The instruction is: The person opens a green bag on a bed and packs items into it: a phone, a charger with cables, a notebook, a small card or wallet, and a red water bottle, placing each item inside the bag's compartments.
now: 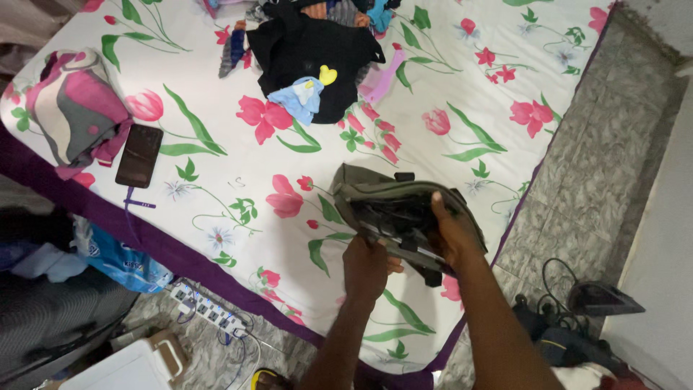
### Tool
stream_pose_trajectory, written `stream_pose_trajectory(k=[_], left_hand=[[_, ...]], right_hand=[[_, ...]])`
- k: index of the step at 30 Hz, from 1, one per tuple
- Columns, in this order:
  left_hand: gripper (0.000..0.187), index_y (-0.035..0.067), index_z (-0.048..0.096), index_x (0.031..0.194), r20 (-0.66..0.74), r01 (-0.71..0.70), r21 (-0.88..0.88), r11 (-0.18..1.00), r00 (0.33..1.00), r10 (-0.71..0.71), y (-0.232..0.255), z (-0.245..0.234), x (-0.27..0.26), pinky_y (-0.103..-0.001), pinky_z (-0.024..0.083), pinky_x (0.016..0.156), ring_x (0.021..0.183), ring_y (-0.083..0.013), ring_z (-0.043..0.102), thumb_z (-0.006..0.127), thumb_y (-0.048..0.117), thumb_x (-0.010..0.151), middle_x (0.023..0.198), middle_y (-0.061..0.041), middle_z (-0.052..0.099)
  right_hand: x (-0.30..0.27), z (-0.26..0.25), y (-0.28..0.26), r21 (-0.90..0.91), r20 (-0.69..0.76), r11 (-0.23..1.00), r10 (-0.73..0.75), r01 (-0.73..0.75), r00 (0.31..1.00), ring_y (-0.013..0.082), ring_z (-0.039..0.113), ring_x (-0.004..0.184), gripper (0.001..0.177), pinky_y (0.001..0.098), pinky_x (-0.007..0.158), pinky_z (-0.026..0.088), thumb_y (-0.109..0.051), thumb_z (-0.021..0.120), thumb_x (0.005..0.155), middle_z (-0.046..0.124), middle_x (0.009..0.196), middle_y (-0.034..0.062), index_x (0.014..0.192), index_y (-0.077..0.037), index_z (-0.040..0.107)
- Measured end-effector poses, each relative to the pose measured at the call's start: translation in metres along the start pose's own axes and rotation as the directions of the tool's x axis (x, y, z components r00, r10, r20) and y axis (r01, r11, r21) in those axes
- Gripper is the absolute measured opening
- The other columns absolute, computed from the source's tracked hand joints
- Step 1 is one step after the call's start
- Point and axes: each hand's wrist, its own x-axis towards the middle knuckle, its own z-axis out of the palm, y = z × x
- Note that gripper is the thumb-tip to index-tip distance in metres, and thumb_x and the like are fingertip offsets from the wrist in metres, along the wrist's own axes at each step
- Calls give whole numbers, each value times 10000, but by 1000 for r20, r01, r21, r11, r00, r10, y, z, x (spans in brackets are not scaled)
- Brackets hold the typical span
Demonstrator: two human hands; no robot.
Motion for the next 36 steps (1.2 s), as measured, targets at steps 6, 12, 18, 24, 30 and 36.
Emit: stream_pose_trajectory(k=[6, 12, 18, 24, 30, 36], left_hand=[[176, -79, 583, 1012, 9, -35, -100, 994, 999, 36, 4, 0, 0, -360, 607, 524, 580, -239, 735, 501, 76, 992, 756, -174, 729], [189, -46, 581, 1049, 17, -123, -79, 989, 992, 125, -5, 0, -5, -337, 623, 552, 609, -214, 752, 443, 19, 938, 783, -144, 747], [133, -94, 619, 997, 7, -25, -43, 999, 1000, 25, -18, -13, -3, -344, 577, 538, 599, -237, 736, 557, 12, 946, 751, -194, 730], [151, -54, 574, 1044, 13, 31, -269, 963, 1000, -29, -20, -10, 4, -355, 567, 513, 591, -253, 742, 506, 48, 956, 785, -179, 728], [172, -50, 560, 1074, -24, -113, -149, 982, 994, 110, -28, -13, -1, -365, 616, 527, 609, -244, 768, 526, 75, 960, 834, -172, 731], [226, -21, 642, 1070, -145, -63, 430, 901, 980, 138, -70, -37, 8, -491, 530, 765, 879, -430, 692, 619, 174, 959, 939, -252, 732]], right_hand=[[-27, -18, 20, -726, 152, 517, -524, 455, 838, 429, 675, 1076, 595, 487, 920, 519, -503, 536, 1010, 700, 1164, 275, 1280, 21, 613], [41, -18, 67, -929, 169, 293, -213, 228, 962, 492, 675, 1046, 658, 542, 947, 516, -497, 360, 1063, 711, 1052, 335, 1025, 30, 751], [80, 5, 67, -912, 209, 266, -353, 311, 912, 516, 663, 921, 490, 575, 824, 517, -392, 508, 971, 678, 972, 343, 999, 51, 714], [-21, 21, 37, -848, 270, 341, -379, 405, 885, 500, 653, 967, 476, 582, 847, 506, -408, 505, 983, 694, 1048, 299, 1193, 6, 611], [7, 54, 59, -773, 352, 380, -408, 508, 842, 511, 619, 1000, 467, 582, 845, 492, -373, 536, 978, 666, 1090, 308, 1250, 4, 586], [71, 89, 104, -883, 393, 162, -259, 441, 882, 504, 626, 1000, 470, 567, 849, 497, -370, 582, 936, 670, 1098, 304, 1232, -6, 608]])
